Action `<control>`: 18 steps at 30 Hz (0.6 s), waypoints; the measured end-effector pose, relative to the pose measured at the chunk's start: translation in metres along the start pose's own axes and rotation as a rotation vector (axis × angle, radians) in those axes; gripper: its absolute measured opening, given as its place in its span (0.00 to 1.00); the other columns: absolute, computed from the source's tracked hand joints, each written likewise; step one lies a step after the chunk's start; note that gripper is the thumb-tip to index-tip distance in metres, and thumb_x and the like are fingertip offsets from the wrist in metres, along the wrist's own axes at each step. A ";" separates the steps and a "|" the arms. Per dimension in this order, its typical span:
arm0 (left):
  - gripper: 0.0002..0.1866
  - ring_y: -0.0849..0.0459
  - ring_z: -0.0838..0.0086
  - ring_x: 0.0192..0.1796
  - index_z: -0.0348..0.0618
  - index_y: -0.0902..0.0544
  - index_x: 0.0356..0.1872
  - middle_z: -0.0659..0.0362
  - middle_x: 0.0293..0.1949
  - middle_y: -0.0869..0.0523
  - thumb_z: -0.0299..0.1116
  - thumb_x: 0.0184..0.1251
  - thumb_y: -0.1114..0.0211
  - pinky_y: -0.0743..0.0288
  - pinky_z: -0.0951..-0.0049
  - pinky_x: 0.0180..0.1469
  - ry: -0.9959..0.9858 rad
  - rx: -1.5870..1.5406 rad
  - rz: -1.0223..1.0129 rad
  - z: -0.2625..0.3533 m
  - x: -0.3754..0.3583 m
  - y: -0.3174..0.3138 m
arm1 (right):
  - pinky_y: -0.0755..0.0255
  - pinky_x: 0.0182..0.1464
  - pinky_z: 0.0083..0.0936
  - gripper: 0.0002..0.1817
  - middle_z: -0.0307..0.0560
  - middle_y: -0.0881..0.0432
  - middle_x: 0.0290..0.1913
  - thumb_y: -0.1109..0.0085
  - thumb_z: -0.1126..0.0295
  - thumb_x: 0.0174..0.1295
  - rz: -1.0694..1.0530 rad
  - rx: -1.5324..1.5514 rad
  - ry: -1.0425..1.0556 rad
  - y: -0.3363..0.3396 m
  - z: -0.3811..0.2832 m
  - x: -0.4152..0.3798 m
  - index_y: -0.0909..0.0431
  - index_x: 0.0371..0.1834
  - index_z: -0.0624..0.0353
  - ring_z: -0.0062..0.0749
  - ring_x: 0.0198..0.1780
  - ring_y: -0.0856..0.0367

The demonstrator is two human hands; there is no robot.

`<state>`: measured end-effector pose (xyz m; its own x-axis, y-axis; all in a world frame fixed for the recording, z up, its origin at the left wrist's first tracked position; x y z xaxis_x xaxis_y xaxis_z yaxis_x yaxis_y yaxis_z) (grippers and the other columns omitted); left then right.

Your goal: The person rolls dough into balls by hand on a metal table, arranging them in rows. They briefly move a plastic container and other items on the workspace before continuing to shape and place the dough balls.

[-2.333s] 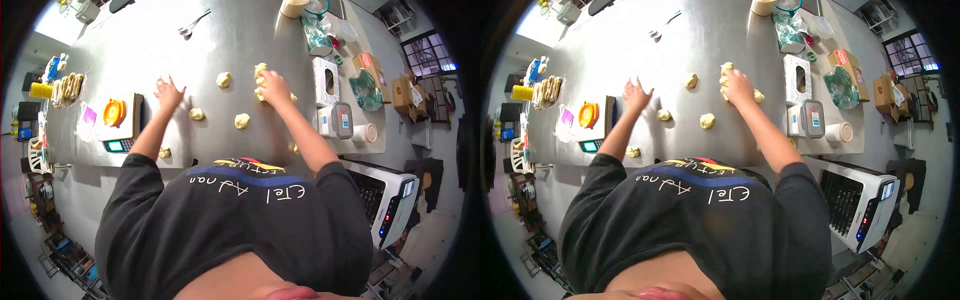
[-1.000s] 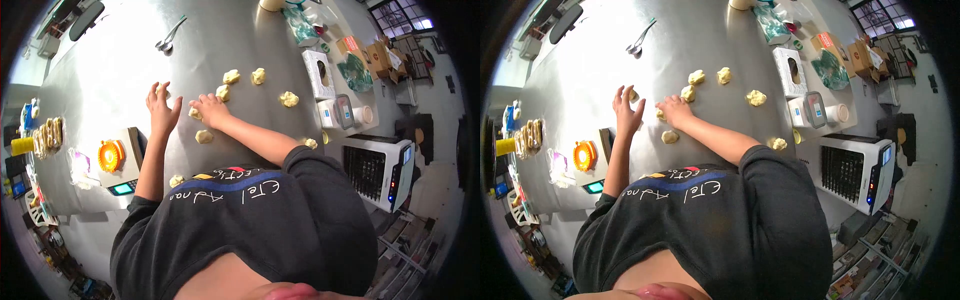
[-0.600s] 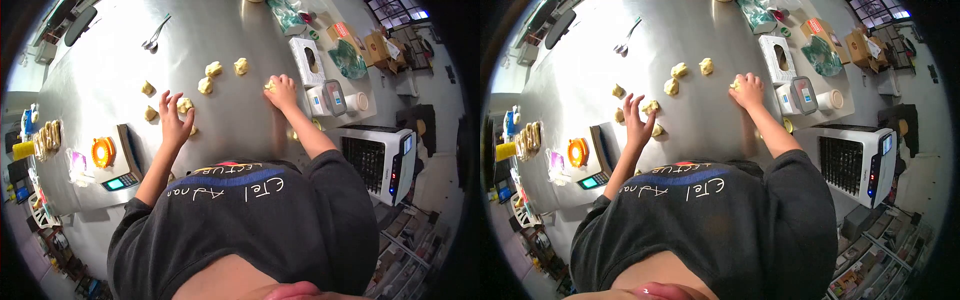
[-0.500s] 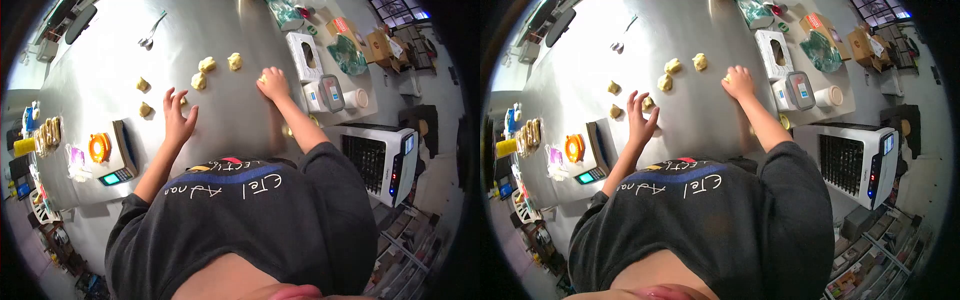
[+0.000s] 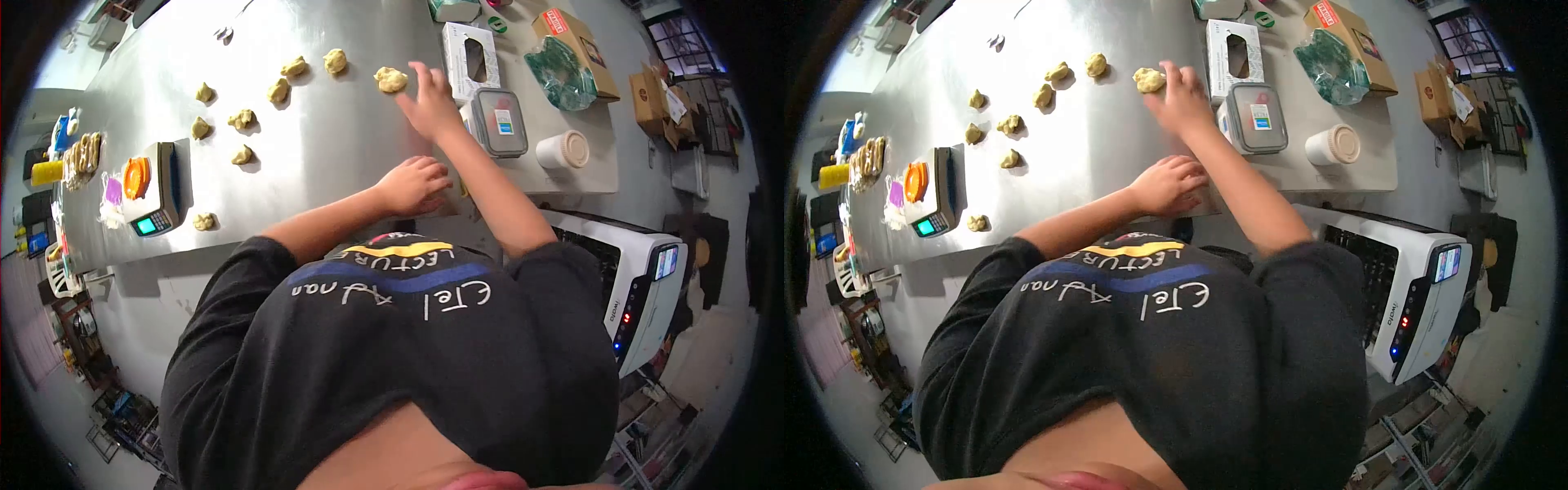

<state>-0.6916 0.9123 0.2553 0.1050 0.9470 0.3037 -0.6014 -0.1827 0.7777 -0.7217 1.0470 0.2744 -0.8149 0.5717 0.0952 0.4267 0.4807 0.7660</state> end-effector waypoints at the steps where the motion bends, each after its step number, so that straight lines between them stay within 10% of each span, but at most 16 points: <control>1: 0.14 0.25 0.58 0.53 0.45 0.21 0.42 0.55 0.47 0.22 0.37 0.55 0.34 0.30 0.60 0.56 -0.047 0.074 -0.127 -0.004 0.003 -0.022 | 0.39 0.64 0.41 0.36 0.57 0.37 0.58 0.41 0.59 0.52 0.006 0.036 0.107 0.019 -0.003 -0.023 0.43 0.66 0.50 0.55 0.61 0.38; 3: 0.08 0.22 0.62 0.43 0.44 0.20 0.28 0.59 0.35 0.20 0.37 0.54 0.34 0.26 0.66 0.48 -0.163 0.105 -0.090 -0.010 0.000 -0.040 | 0.38 0.62 0.41 0.35 0.57 0.38 0.59 0.42 0.65 0.51 -0.050 0.122 0.246 0.055 -0.005 -0.072 0.41 0.65 0.51 0.53 0.60 0.37; 9: 0.08 0.22 0.61 0.40 0.45 0.21 0.26 0.58 0.32 0.20 0.37 0.55 0.33 0.26 0.65 0.45 0.017 0.093 0.017 -0.011 -0.011 -0.020 | 0.31 0.57 0.33 0.34 0.56 0.37 0.58 0.43 0.71 0.49 -0.180 0.353 0.040 0.101 0.072 -0.175 0.38 0.64 0.52 0.47 0.56 0.32; 14: 0.11 0.22 0.61 0.40 0.44 0.23 0.23 0.57 0.30 0.22 0.37 0.56 0.33 0.26 0.65 0.45 0.209 0.250 0.191 -0.016 -0.048 -0.005 | 0.32 0.57 0.40 0.31 0.57 0.32 0.56 0.42 0.71 0.51 -0.142 0.047 -0.456 0.081 0.189 -0.210 0.37 0.62 0.54 0.51 0.56 0.29; 18: 0.11 0.23 0.62 0.39 0.44 0.23 0.20 0.57 0.28 0.23 0.36 0.56 0.33 0.26 0.65 0.43 0.234 0.288 0.178 -0.021 -0.042 -0.011 | 0.35 0.61 0.42 0.30 0.60 0.32 0.55 0.40 0.68 0.51 -0.140 -0.201 -0.347 0.063 0.219 -0.195 0.37 0.60 0.54 0.54 0.59 0.33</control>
<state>-0.7060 0.8801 0.2223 -0.1835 0.9222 0.3405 -0.3438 -0.3847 0.8566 -0.4499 1.1111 0.1648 -0.6647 0.7163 -0.2123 0.2080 0.4503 0.8683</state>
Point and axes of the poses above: each hand's wrist, its own x-axis towards the middle knuckle, its own y-axis out of the back of the hand, z = x × y, the point moved 4 cm from there along x, towards the middle knuckle
